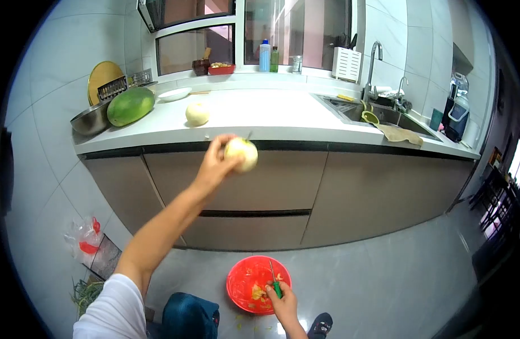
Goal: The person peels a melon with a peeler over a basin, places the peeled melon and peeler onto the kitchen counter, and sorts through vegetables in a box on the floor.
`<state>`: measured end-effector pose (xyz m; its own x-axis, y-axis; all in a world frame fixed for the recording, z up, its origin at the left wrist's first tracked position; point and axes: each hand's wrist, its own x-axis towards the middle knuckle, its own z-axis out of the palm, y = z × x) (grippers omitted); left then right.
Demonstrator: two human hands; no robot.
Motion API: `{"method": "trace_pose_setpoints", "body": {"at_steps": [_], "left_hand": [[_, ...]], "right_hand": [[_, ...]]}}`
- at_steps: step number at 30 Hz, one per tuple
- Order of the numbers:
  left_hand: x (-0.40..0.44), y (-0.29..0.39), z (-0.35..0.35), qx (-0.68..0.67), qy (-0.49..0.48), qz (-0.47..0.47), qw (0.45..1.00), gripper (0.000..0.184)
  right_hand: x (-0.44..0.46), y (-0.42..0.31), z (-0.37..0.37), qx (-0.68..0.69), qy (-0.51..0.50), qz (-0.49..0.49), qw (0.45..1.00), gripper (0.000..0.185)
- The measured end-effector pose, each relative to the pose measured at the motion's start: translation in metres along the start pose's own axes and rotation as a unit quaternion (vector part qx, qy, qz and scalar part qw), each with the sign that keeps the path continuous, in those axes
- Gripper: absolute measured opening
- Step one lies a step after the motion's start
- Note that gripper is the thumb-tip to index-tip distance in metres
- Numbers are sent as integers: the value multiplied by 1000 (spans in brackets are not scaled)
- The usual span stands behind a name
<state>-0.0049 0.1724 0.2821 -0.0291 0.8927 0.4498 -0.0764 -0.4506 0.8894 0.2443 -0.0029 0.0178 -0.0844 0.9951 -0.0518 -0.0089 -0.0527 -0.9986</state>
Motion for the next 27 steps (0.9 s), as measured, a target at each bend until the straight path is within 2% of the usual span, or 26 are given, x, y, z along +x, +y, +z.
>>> {"method": "trace_pose_setpoints", "body": {"at_steps": [2, 6, 12, 19, 22, 23, 27], "left_hand": [[-54, -18, 7, -113, -27, -86, 990, 53], [-149, -63, 18, -231, -51, -219, 947, 56], [-222, -105, 30, -234, -37, -351, 906, 56], [-240, -146, 28, -246, -95, -316, 912, 71], [-244, -147, 28, -218, -133, -276, 927, 73], [-245, -146, 27, -225, -141, -293, 918, 74], [-250, -148, 28, -232, -138, -273, 924, 76]], "right_hand": [[2, 3, -2, 12, 0, -9, 1000, 20], [-8, -22, -6, 13, 15, 38, 999, 19], [-13, -39, -9, 70, 5, 92, 993, 22], [-10, -39, 1, 108, 20, 104, 988, 24], [-9, -34, 3, 86, 24, 129, 988, 25], [-8, -30, 4, 90, 18, 124, 988, 25], [-8, -31, 8, 98, 13, 129, 987, 26]]}}
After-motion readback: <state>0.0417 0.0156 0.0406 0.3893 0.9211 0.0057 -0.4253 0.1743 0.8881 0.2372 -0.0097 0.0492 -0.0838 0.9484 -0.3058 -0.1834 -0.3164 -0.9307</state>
